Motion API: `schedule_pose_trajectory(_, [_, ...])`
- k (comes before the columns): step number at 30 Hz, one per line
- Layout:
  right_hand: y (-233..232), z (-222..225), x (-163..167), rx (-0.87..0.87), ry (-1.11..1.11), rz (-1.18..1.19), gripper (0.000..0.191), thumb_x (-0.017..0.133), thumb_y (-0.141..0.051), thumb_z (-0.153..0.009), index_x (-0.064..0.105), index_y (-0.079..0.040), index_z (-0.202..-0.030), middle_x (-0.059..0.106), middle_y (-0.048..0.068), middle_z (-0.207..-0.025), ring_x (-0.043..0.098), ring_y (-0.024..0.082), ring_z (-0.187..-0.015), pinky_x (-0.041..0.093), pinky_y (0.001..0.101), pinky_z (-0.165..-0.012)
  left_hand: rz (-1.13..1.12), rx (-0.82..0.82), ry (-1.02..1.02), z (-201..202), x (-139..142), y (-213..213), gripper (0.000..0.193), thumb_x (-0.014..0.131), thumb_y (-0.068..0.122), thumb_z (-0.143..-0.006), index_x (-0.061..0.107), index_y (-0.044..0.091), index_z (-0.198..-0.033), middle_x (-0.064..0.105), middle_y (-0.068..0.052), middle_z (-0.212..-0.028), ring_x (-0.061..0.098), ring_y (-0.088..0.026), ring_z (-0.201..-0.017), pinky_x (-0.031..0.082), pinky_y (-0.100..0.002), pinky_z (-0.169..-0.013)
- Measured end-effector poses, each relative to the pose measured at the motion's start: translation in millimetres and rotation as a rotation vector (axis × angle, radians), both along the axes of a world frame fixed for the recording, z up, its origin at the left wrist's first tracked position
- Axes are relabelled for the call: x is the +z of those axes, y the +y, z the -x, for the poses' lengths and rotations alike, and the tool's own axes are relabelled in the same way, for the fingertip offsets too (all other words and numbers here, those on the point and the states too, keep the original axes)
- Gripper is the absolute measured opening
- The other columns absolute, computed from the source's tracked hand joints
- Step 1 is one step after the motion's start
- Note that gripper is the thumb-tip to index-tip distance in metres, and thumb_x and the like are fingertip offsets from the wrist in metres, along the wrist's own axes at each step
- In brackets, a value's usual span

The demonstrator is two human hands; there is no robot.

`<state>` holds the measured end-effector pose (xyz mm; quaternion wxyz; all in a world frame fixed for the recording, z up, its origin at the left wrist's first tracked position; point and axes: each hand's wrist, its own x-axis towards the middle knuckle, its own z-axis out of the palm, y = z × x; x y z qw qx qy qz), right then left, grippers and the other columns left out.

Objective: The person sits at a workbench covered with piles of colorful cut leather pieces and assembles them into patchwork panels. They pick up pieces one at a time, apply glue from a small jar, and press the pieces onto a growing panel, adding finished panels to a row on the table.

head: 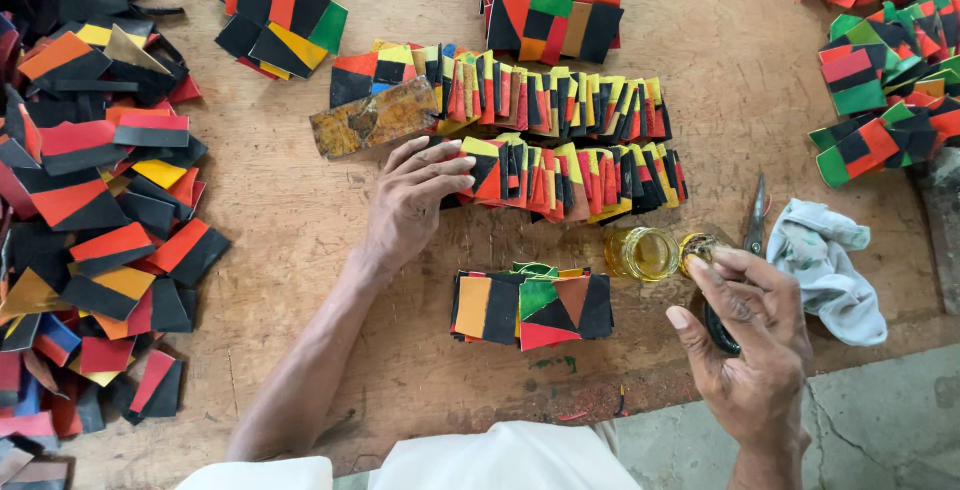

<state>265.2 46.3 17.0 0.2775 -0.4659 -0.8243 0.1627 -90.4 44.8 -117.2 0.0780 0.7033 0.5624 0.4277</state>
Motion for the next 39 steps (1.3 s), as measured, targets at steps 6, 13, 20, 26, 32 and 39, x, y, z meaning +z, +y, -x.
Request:
schedule_pose_trajectory(6, [17.7, 3.0, 9.8, 0.087, -0.292, 0.039, 0.053, 0.085, -0.023, -0.073, 0.073, -0.015, -0.124, 0.048, 0.012, -0.144, 0.045, 0.031, -0.125, 0.052, 0.0394, -0.096, 0.16, -0.07, 0.17, 4.3, 36.1, -12.8, 0.044, 0.063, -0.006, -0.069, 0.075, 0.005, -0.11, 0.07, -0.009, -0.131, 0.048, -0.034, -0.137, 0.031, -0.052, -0.118])
schedule_pose_trajectory(13, [36.8, 2.1, 12.1, 0.213, -0.461, 0.08, 0.054, 0.084, -0.027, -0.067, 0.074, -0.015, -0.119, 0.04, 0.011, -0.151, 0.035, 0.037, -0.135, 0.039, 0.0465, -0.109, 0.358, -0.201, 0.105, -35.5, 86.0, -54.2, 0.041, 0.086, 0.022, -0.075, 0.074, 0.007, -0.111, 0.066, -0.011, -0.128, 0.053, -0.031, -0.125, 0.037, -0.047, -0.113])
schedule_pose_trajectory(20, [62.0, 21.7, -9.2, 0.22, -0.697, 0.299, 0.05, 0.087, -0.03, -0.068, 0.075, -0.009, -0.112, 0.029, 0.007, -0.16, 0.027, 0.035, -0.139, 0.032, 0.0473, -0.113, 0.484, -0.166, 0.21, -61.5, 90.6, -66.6, 0.049, 0.087, 0.021, -0.065, 0.073, 0.004, -0.109, 0.065, -0.009, -0.118, 0.053, -0.03, -0.117, 0.041, -0.046, -0.101])
schedule_pose_trajectory(26, [55.3, 5.2, -1.6, 0.269, -0.539, 0.147, 0.049, 0.084, -0.023, -0.068, 0.074, -0.008, -0.114, 0.033, 0.007, -0.154, 0.03, 0.035, -0.14, 0.035, 0.0467, -0.115, 0.584, -0.158, 0.126, -65.0, 95.2, -67.9, 0.049, 0.088, 0.012, -0.065, 0.062, 0.003, -0.105, 0.063, -0.012, -0.108, 0.054, -0.032, -0.11, 0.043, -0.045, -0.096])
schedule_pose_trajectory(32, [66.8, 12.5, -11.2, 0.235, -0.638, 0.323, 0.054, 0.089, -0.029, -0.064, 0.074, -0.009, -0.111, 0.03, 0.008, -0.16, 0.026, 0.034, -0.139, 0.032, 0.049, -0.111, 0.792, -0.152, -0.126, -64.5, 95.1, -61.4, 0.04, 0.086, 0.009, -0.071, 0.059, 0.006, -0.101, 0.066, -0.006, -0.096, 0.065, -0.026, -0.097, 0.053, -0.04, -0.087])
schedule_pose_trajectory(39, [53.9, -0.3, 0.7, 0.28, -0.476, 0.156, 0.046, 0.086, -0.02, -0.065, 0.074, -0.007, -0.108, 0.038, 0.009, -0.151, 0.033, 0.036, -0.137, 0.036, 0.0468, -0.113, 0.438, -0.121, -0.044, -61.8, 89.0, -65.6, 0.025, 0.08, 0.006, -0.08, 0.073, 0.004, -0.104, 0.07, -0.008, -0.109, 0.065, -0.029, -0.104, 0.054, -0.041, -0.09])
